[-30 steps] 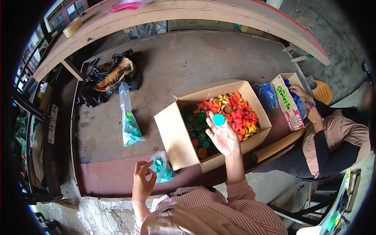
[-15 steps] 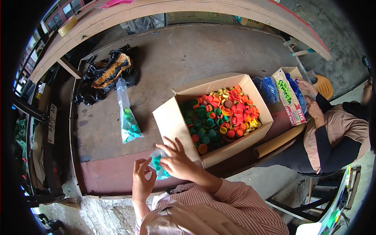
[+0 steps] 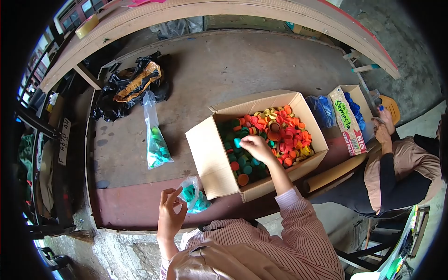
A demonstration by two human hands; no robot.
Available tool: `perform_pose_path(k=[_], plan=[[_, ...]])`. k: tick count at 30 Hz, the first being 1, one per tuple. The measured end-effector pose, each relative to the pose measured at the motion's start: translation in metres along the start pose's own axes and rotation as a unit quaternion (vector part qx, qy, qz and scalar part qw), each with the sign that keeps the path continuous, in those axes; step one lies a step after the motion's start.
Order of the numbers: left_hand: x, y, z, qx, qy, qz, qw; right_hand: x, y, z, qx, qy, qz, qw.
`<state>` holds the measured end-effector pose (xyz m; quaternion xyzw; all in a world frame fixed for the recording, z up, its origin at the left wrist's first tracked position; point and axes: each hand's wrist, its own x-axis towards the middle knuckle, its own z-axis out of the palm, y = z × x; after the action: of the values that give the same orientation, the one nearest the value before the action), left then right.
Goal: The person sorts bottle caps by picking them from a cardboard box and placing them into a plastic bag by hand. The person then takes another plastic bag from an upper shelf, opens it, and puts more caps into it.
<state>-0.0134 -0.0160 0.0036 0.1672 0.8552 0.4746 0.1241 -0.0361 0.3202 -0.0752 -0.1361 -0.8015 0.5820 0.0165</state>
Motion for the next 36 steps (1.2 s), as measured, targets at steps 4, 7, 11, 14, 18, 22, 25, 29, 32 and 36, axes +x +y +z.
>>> perform_pose_path(k=[4,7,11,14,18,22,25,29,32,36], plan=[[-0.001,-0.001,0.001,0.001,-0.002,-0.008,1.000,-0.027,-0.040,-0.008,0.495,-0.076,0.072,0.863],[0.000,0.002,0.003,0.007,0.000,0.007,1.000,-0.037,-0.058,-0.006,0.542,-0.098,0.043,0.834],[-0.001,0.004,0.004,0.004,0.000,0.005,1.000,-0.047,-0.081,0.015,0.359,-0.063,-0.051,0.930],[0.000,0.007,0.005,0.012,0.003,-0.004,1.000,-0.065,-0.090,0.084,0.010,-0.024,-0.303,0.953],[-0.003,0.010,0.004,0.004,0.000,0.000,1.000,-0.087,-0.094,0.127,-0.342,-0.112,-0.307,0.881],[-0.003,0.005,0.003,0.013,0.001,-0.010,1.000,-0.068,-0.088,0.094,-0.212,-0.013,-0.339,0.916],[-0.002,0.007,0.003,0.009,0.002,-0.004,1.000,-0.029,-0.054,0.039,-0.262,0.116,-0.228,0.930],[0.000,0.005,0.006,0.000,-0.003,0.001,1.000,-0.003,-0.010,0.013,-0.437,0.053,-0.076,0.895],[0.000,0.006,0.004,0.005,-0.007,0.003,1.000,0.002,-0.004,0.025,-0.538,0.003,-0.054,0.841],[0.001,0.005,0.005,0.010,-0.003,0.006,1.000,0.006,0.011,0.027,-0.545,0.012,-0.091,0.833]])
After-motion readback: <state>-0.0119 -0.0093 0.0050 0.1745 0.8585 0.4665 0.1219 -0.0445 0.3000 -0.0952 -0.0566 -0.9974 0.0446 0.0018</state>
